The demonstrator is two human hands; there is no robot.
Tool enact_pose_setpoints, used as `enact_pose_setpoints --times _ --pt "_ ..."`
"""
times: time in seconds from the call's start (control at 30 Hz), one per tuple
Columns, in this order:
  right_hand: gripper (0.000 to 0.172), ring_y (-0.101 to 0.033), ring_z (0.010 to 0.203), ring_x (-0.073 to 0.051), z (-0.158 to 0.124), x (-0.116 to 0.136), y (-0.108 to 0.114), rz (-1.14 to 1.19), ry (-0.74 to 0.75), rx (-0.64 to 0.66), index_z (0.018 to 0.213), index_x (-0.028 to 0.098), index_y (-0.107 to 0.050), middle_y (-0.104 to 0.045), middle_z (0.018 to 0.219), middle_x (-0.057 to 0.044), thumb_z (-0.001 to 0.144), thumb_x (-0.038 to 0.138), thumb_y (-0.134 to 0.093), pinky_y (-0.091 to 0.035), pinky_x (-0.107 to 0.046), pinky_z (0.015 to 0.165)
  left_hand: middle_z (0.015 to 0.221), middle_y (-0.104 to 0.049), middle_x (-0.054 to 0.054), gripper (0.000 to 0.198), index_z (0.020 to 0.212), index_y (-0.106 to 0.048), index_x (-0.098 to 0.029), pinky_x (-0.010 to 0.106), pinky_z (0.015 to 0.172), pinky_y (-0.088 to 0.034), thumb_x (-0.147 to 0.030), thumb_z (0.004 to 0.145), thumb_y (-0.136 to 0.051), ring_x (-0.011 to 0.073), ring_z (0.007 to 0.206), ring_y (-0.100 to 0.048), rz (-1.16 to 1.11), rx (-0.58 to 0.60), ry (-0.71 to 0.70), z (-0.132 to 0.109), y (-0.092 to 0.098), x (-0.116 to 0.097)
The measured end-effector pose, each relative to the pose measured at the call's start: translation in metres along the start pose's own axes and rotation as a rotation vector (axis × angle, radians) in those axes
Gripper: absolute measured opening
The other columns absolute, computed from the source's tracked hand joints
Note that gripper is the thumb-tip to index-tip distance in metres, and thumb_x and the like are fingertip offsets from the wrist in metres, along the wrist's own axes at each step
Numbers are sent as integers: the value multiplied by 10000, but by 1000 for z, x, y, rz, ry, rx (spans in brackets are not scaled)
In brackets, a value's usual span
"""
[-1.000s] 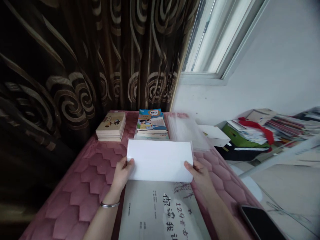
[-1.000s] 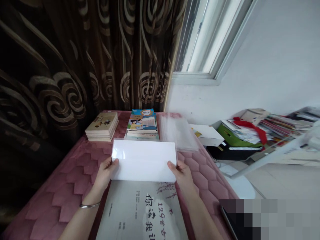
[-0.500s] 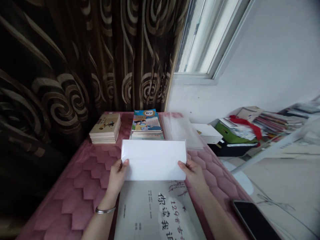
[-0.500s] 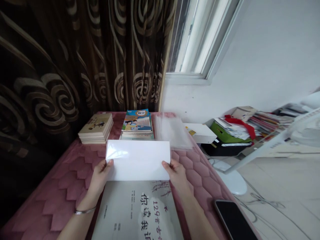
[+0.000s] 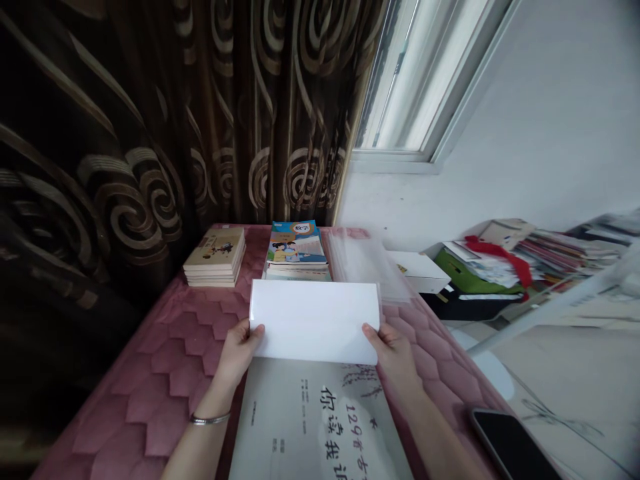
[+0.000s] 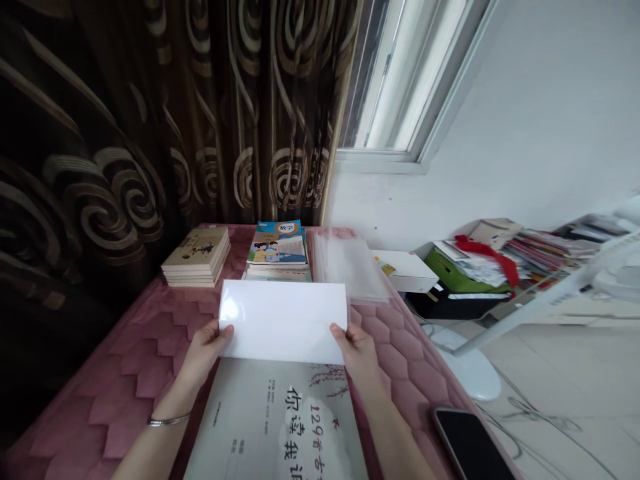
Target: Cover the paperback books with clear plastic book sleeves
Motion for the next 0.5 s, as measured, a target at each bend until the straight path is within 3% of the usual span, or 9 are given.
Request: enact_pose_setpoints --times 0.17,0.3,0.5 --pt "395 -513 536 -174 2 -1 0 -3 1 1 725 180 -660 -642 643 -37 703 574 -678 -394 -279 460 650 -635 15 413 743 -656 -135 224 540 -389 -513 589 -718 138 586 -509 32 -24 3 0 1 1" --pt "414 -526 579 -174 8 -4 1 43 -5 100 774 160 -684 -653 681 -39 685 564 -705 -405 -271 494 634 -594 3 410 738 -637 -138 219 535 -377 -522 608 -699 130 586 -482 67 -48 -9 2 2 7" --pt "410 -473 569 -135 12 -1 4 64 35 174 620 150 -620 -574 596 -11 679 539 -733 -380 -246 509 626 -552 -8 417 723 -616 -147 209 522 -353 -545 619 -687 123 585 -453 101 -85 -27 4 6 13"
Point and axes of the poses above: each hand's wrist, its own z-axis towards the middle knuckle, its own y-axis out of the back of the hand, x = y × z, the point moved 4 cm from there along z, towards the middle knuckle
